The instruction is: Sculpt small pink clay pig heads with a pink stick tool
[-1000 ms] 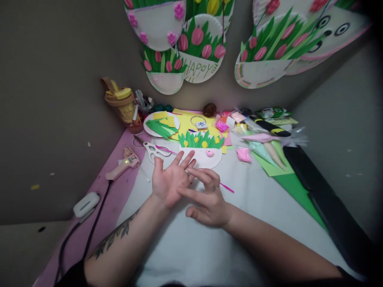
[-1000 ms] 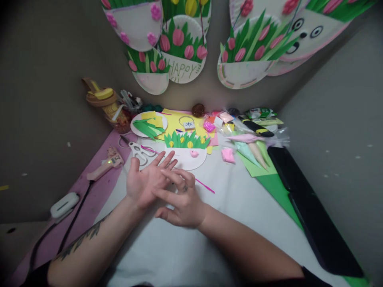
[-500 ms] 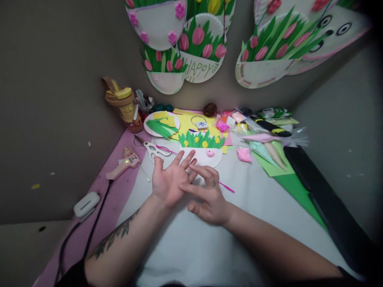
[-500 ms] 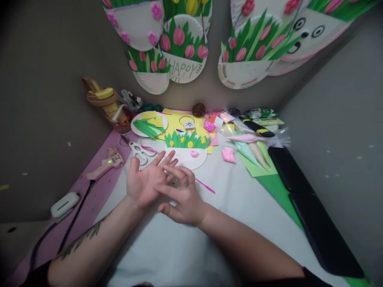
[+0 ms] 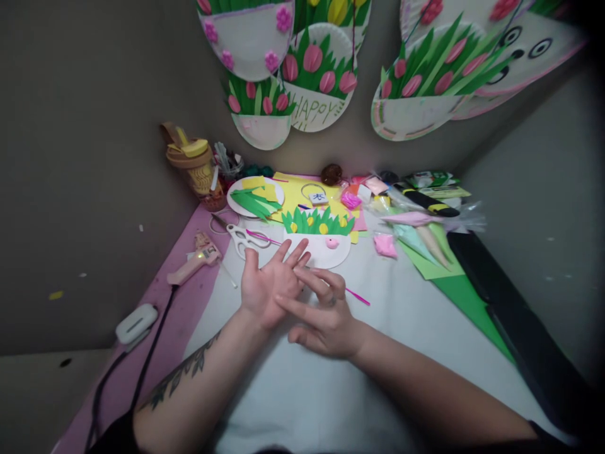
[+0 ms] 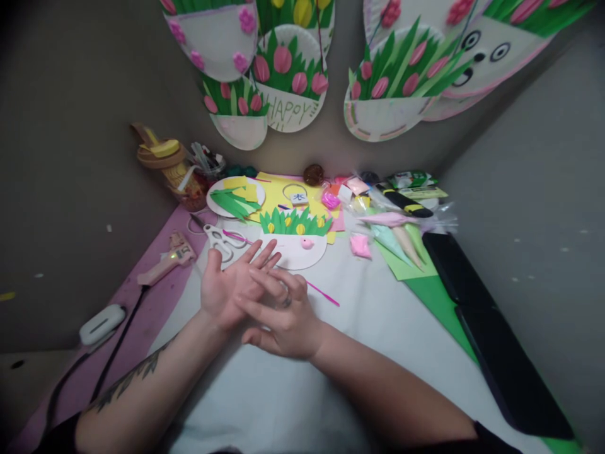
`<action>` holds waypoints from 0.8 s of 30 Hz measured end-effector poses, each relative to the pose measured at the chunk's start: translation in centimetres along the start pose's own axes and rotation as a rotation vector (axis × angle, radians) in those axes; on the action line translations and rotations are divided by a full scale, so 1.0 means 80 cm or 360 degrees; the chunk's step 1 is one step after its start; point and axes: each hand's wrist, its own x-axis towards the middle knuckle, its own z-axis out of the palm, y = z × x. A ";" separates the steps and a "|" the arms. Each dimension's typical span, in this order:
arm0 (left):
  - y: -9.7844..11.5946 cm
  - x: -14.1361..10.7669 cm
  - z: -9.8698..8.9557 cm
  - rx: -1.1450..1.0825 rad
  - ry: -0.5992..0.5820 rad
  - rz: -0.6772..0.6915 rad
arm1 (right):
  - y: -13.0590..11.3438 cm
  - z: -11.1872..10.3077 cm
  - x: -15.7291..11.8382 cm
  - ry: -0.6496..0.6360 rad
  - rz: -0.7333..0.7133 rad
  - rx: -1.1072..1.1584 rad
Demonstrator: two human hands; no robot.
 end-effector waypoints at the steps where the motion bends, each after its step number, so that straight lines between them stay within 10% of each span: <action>1: 0.000 0.000 0.000 0.0000 -0.0011 -0.0005 | 0.000 0.000 0.000 0.0005 0.0028 -0.0034; 24: -0.001 0.001 -0.001 0.0005 -0.0011 0.0019 | -0.001 0.002 0.000 -0.0037 0.0020 0.0050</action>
